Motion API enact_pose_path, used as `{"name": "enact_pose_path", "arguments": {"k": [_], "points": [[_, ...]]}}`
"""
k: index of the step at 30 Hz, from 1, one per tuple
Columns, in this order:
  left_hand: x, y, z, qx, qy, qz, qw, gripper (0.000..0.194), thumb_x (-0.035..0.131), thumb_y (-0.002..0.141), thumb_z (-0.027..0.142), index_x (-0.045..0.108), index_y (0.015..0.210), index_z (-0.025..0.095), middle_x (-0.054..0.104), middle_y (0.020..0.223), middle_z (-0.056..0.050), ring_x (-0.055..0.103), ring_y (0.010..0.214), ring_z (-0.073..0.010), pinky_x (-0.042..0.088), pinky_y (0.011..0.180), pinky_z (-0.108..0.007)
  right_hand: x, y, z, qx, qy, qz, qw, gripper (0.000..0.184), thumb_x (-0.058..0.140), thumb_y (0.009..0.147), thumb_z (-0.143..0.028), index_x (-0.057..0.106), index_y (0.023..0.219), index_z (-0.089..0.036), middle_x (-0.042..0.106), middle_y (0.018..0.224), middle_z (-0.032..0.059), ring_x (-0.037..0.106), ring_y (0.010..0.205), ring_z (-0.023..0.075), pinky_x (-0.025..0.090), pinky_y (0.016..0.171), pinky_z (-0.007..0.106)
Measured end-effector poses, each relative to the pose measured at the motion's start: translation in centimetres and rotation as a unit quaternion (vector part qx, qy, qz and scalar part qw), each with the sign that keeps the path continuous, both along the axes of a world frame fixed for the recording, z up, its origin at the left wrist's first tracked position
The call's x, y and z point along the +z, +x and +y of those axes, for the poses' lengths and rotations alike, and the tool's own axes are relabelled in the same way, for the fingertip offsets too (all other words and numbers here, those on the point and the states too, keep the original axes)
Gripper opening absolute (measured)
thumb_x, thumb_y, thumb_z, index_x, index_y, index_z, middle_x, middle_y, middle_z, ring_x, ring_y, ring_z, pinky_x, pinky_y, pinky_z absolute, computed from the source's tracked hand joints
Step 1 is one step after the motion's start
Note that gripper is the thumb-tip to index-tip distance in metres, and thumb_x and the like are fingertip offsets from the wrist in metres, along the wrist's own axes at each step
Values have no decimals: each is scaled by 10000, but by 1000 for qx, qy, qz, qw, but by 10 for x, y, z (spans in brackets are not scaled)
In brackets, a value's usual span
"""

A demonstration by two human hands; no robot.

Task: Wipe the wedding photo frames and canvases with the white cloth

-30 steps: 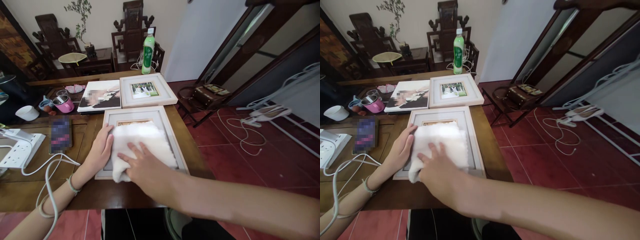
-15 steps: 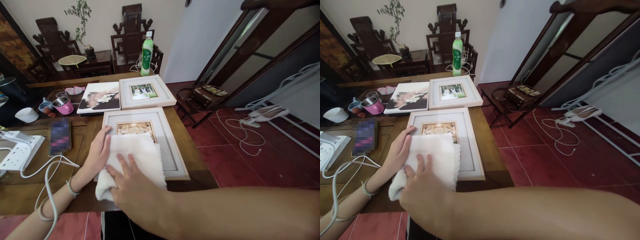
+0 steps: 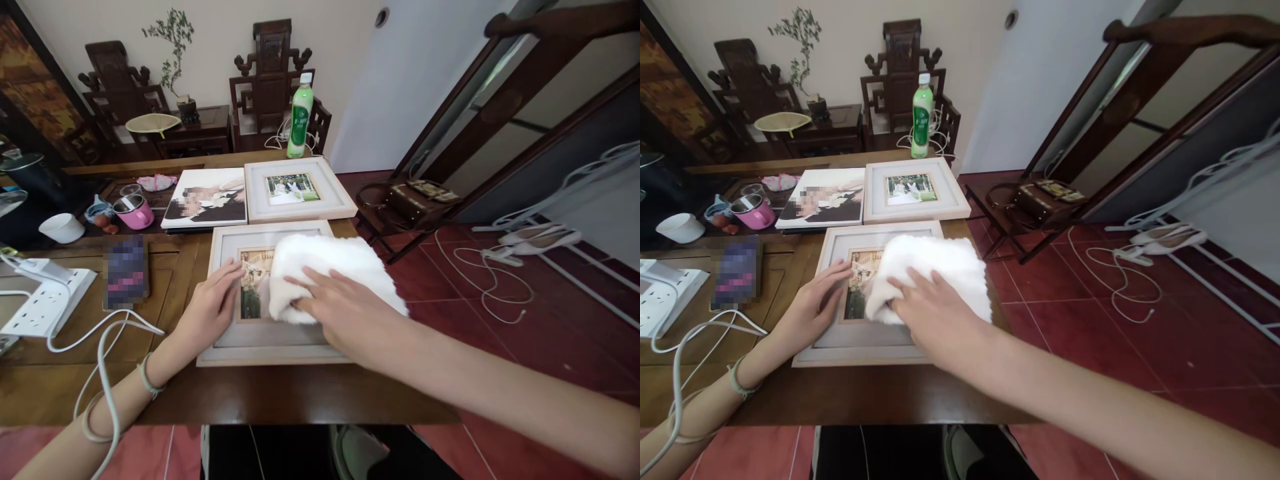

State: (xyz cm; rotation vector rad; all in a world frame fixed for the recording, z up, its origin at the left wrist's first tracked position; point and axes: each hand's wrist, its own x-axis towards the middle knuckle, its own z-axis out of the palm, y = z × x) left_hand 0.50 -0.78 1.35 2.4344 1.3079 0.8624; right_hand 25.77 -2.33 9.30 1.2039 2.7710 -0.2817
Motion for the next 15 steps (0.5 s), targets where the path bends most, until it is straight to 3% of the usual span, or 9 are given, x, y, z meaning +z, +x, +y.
{"name": "enact_pose_path", "arguments": {"k": [4,7,10,15], "points": [[3,1,1,-26,5,-6,1000,310,413,951,122,689,1087,163,697,1235,-114,512,1343,-273,478,1078,-465,-11,-19,48,-4,81,39,996,582,454,737,78,639,1250,-124,377,1562,128,282,1452,350,364,1104,559],[4,1,2,-19,8,3,1000,329,421,941,115,690,1124,161,712,1198,-111,604,1240,-269,519,1024,-459,-11,-47,74,55,99,25,993,594,485,760,70,599,1301,-148,264,1616,82,181,1485,347,298,1133,598],[3,1,1,-14,4,-4,1000,349,429,926,109,693,1145,175,718,1186,-109,671,1120,-250,543,987,-450,-8,-73,88,110,87,-13,990,504,469,816,45,631,1250,-154,320,1594,71,199,1482,333,280,1136,603],[0,-3,1,-21,-5,-8,1000,500,387,826,19,677,1196,188,686,1266,-85,558,1297,-267,445,1107,-512,-14,-78,100,87,108,-21,990,424,449,865,16,659,1199,-140,422,1538,116,232,1469,350,246,1125,635]]}}
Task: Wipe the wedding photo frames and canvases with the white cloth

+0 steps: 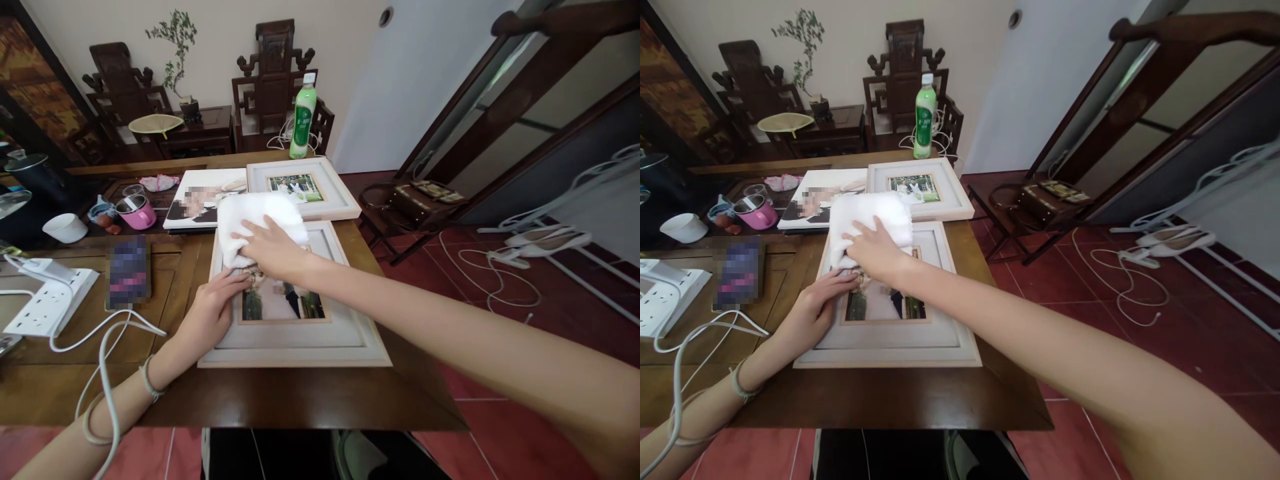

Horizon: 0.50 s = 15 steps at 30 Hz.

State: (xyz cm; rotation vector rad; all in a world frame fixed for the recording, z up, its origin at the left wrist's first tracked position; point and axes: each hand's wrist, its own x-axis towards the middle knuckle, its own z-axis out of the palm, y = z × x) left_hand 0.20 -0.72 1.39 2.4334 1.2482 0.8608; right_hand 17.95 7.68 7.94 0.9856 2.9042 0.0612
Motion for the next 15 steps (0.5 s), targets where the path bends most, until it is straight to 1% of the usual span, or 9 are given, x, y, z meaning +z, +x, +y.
{"name": "enact_pose_path", "arguments": {"k": [3,6,11,13,15], "points": [[0,-2,0,-6,-14,-12,1000,579,373,766,-15,659,1222,196,664,1306,-68,485,1366,-256,410,1140,-515,-4,12,3,-20,10,-10,1000,412,498,841,16,672,1179,-143,442,1524,122,242,1462,368,234,1119,647],[0,-3,0,-8,-21,-15,1000,582,369,754,-25,658,1213,187,664,1306,-77,473,1375,-252,408,1142,-512,-4,30,1,-42,14,-18,999,409,504,818,31,694,1136,-142,488,1491,125,305,1435,364,289,1099,613],[-1,-3,0,-2,-15,-16,1000,547,375,782,-11,636,1227,168,645,1327,-111,485,1366,-259,402,1139,-524,0,79,-9,-100,15,-34,994,456,467,737,82,719,1044,-142,527,1459,117,409,1373,353,418,1010,529],[-2,-3,0,6,-15,-13,1000,534,375,796,-5,627,1236,163,612,1368,-120,485,1367,-251,389,1149,-517,2,99,-13,-126,14,-41,991,474,425,709,104,725,984,-138,564,1420,128,444,1351,343,452,971,503],[-4,-4,1,17,-6,-6,1000,520,370,809,4,616,1244,149,583,1397,-137,484,1368,-249,388,1150,-512,5,114,-19,-135,7,-41,990,486,395,683,114,726,928,-143,587,1390,137,454,1347,331,471,947,485]]}}
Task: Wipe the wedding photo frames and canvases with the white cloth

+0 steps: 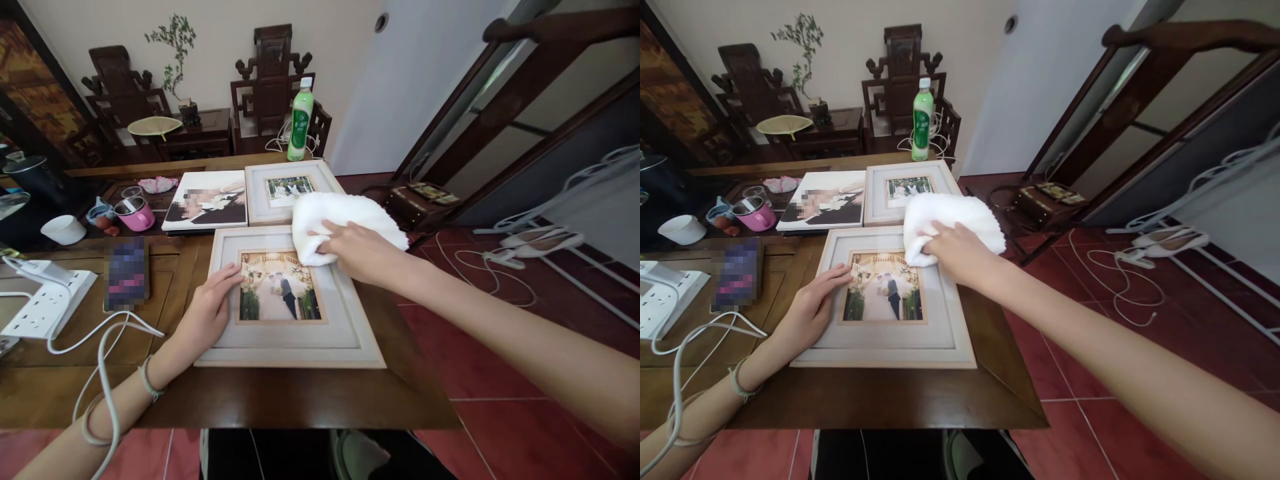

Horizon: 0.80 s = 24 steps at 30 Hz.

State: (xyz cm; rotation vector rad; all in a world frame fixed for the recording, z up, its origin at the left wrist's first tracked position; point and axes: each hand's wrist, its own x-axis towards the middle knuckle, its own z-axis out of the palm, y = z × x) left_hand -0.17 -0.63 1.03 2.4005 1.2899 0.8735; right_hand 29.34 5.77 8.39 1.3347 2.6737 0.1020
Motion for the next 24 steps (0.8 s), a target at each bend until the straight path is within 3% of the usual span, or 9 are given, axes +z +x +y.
{"name": "enact_pose_path", "arguments": {"k": [6,10,13,15,18,21,24], "points": [[-2,-1,2,16,13,15,1000,497,374,836,31,587,1268,153,558,1413,-153,475,1375,-244,379,1155,-505,4,6,-55,9,-63,10,998,508,429,610,93,719,949,-150,559,1415,160,406,1371,382,468,942,573],[0,0,1,15,-3,13,1000,498,363,830,29,594,1255,147,538,1431,-151,462,1383,-243,359,1166,-505,4,10,-106,39,-129,48,990,485,472,592,55,723,912,-210,575,1409,109,435,1350,390,449,975,614],[3,1,1,16,-36,8,999,518,353,824,21,602,1248,181,515,1460,-118,454,1389,-237,343,1173,-509,8,18,-124,56,-160,96,981,493,449,591,53,715,872,-252,619,1359,61,465,1342,336,436,1024,568],[4,2,0,17,-44,2,999,500,350,849,36,599,1254,189,507,1467,-115,452,1389,-239,339,1173,-514,14,19,-120,43,-165,82,982,518,422,581,72,714,860,-251,646,1317,62,510,1309,303,460,1015,502],[4,3,-1,27,-34,9,999,440,355,908,89,586,1271,183,500,1467,-134,438,1397,-253,347,1164,-528,19,13,-93,0,-145,24,989,558,406,609,86,730,949,-216,649,1294,116,584,1223,309,508,942,450],[2,2,-2,26,-29,24,999,460,354,903,78,563,1301,176,488,1474,-144,423,1406,-253,349,1162,-526,12,6,-54,-12,-69,15,997,599,403,649,90,717,1081,-181,581,1386,138,582,1222,319,518,910,437],[1,1,-2,19,-26,26,999,521,358,850,32,554,1311,175,487,1475,-139,420,1408,-250,344,1168,-518,0,3,-19,2,9,15,1000,589,402,679,92,701,1127,-146,518,1462,130,481,1328,339,488,958,470]]}}
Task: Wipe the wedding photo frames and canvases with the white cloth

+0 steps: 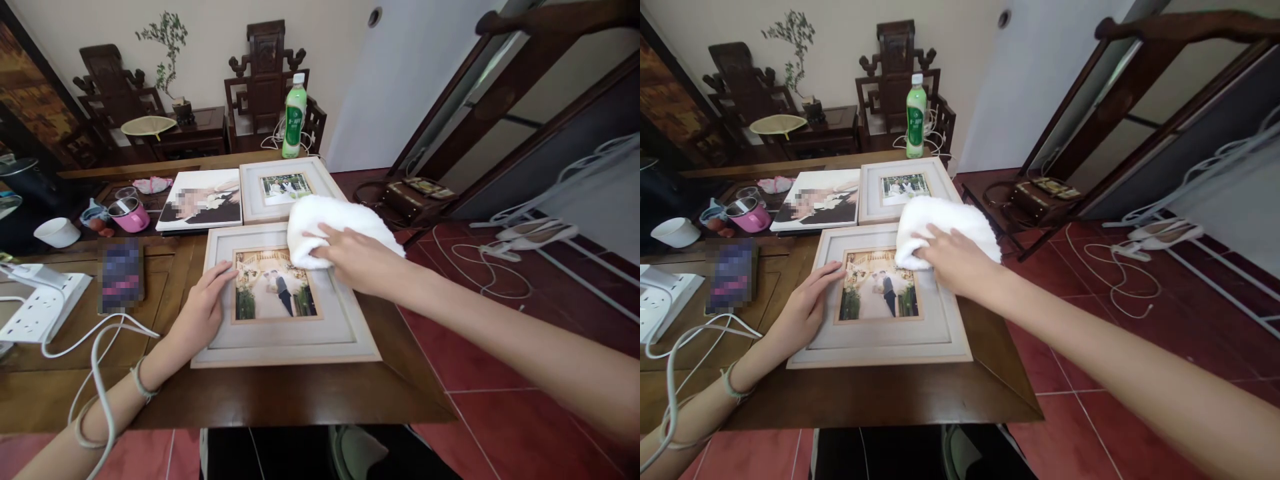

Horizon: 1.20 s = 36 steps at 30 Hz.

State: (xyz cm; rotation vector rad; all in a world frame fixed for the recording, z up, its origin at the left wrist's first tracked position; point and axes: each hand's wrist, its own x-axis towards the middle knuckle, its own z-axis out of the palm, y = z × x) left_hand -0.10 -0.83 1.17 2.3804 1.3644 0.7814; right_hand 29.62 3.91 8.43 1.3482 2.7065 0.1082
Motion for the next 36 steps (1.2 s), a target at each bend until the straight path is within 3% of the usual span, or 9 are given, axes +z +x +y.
{"name": "enact_pose_path", "arguments": {"k": [5,9,13,16,21,24,28,31,36], "points": [[1,1,2,-3,19,-9,1000,557,351,822,1,549,1312,177,525,1438,-133,445,1392,-232,342,1175,-501,1,-2,8,21,-3,-40,999,504,435,704,72,704,1097,-92,535,1439,166,438,1345,378,469,961,504],[0,2,3,0,28,-9,1000,535,358,837,15,550,1311,172,503,1458,-141,427,1407,-239,341,1177,-499,4,-1,-39,54,-64,-36,996,402,513,674,32,742,950,-149,597,1368,165,503,1269,381,496,899,496],[-2,2,2,25,25,7,999,484,364,874,52,541,1319,119,407,1524,-186,332,1461,-268,298,1196,-508,-11,0,-95,49,-105,0,993,213,606,674,-65,743,755,-206,668,1262,159,562,1179,449,500,850,565],[-3,3,1,37,24,8,999,459,357,914,88,516,1345,100,378,1539,-203,312,1469,-273,284,1202,-508,-8,-3,-112,48,-133,10,990,274,573,687,-53,745,804,-231,670,1274,121,595,1154,428,525,825,544],[-5,2,2,23,29,18,999,421,340,964,133,510,1349,128,429,1509,-190,288,1480,-266,279,1198,-535,14,-10,-78,3,-108,12,994,428,484,687,28,731,956,-195,676,1244,127,631,1115,312,534,840,415],[-6,0,4,12,27,11,1000,412,348,968,136,513,1346,149,468,1483,-176,285,1481,-267,287,1192,-544,4,-14,-35,-2,-9,14,1000,515,485,723,39,689,1162,-137,521,1456,143,441,1357,343,428,1043,480],[-6,-2,5,7,34,5,999,411,352,960,113,525,1331,151,482,1473,-176,303,1474,-269,299,1187,-550,-18,-22,7,-5,60,-23,998,484,491,804,21,650,1240,-112,395,1548,146,302,1435,387,267,1127,619],[-5,-3,6,6,44,4,999,408,346,953,95,536,1313,131,492,1462,-191,323,1465,-267,315,1183,-541,-23,-29,8,-2,73,-51,996,400,475,857,2,688,1183,-92,429,1516,186,344,1408,411,242,1128,625],[-6,-3,7,8,45,9,999,423,328,948,85,531,1317,125,476,1474,-193,322,1466,-262,310,1187,-539,-7,-32,-42,42,-7,-45,998,358,583,745,4,749,1045,-98,595,1348,222,503,1274,418,423,1014,524]]}}
